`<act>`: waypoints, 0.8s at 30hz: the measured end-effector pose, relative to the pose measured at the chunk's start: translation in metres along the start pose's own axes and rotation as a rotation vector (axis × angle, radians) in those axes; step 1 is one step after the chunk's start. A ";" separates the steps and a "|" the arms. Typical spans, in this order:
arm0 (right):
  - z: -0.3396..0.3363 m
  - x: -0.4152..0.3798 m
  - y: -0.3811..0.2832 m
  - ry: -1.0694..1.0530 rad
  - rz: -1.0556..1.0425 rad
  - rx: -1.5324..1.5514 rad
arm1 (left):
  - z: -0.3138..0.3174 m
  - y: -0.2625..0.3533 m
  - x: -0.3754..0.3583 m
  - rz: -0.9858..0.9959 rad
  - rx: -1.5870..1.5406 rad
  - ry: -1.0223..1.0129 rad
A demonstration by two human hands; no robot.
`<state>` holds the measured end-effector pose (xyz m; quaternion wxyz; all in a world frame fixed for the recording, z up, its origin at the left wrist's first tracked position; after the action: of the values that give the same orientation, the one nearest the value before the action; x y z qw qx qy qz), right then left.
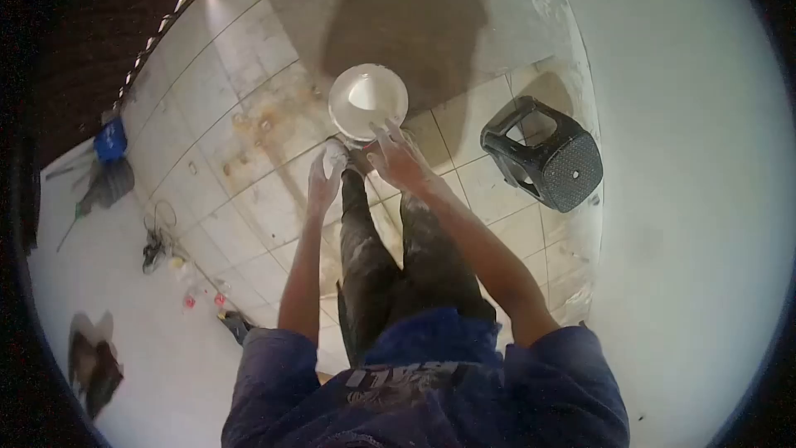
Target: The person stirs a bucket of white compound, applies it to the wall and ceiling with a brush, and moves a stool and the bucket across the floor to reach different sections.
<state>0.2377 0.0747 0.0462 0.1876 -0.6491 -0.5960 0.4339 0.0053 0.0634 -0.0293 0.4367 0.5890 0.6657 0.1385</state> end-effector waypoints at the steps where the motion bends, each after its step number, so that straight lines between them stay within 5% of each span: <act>1: 0.014 -0.002 0.016 0.011 0.049 0.014 | 0.012 -0.029 -0.005 -0.033 0.031 -0.071; 6: 0.130 0.078 0.196 -0.053 0.436 0.208 | 0.090 -0.190 0.081 -0.448 -0.051 -0.354; 8: 0.172 0.077 0.264 -0.140 0.606 0.185 | 0.112 -0.234 0.109 -0.445 -0.065 -0.277; 12: 0.205 0.114 0.353 0.028 0.571 -0.034 | 0.146 -0.341 0.203 -0.298 -0.130 -0.137; 14: 0.195 0.129 0.371 0.228 0.636 0.069 | 0.145 -0.324 0.230 -0.329 -0.304 0.023; 16: 0.192 0.139 0.382 0.195 0.697 0.199 | 0.140 -0.308 0.244 -0.354 -0.300 0.081; 20: 0.250 0.161 0.463 0.135 0.653 0.377 | 0.150 -0.267 0.242 -0.591 -0.484 -0.095; 22: 0.217 0.164 0.414 0.165 0.698 0.342 | 0.168 -0.315 0.255 -0.553 -0.490 -0.198; 24: 0.203 0.158 0.391 0.189 0.701 0.358 | 0.160 -0.291 0.248 -0.527 -0.505 -0.121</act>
<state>0.3026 0.0816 -0.4173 0.1923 -0.8070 -0.2336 0.5072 -0.0497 0.1569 -0.4293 0.6275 0.2780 0.7125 0.1461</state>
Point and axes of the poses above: each hand's wrist, its own x-axis towards the middle knuckle, its own z-axis out of the palm, y = z × x, the point moved 7 cm from there along x, towards the middle knuckle, and after that the axes turned 2 degrees about -x, right-handed, at the moved point
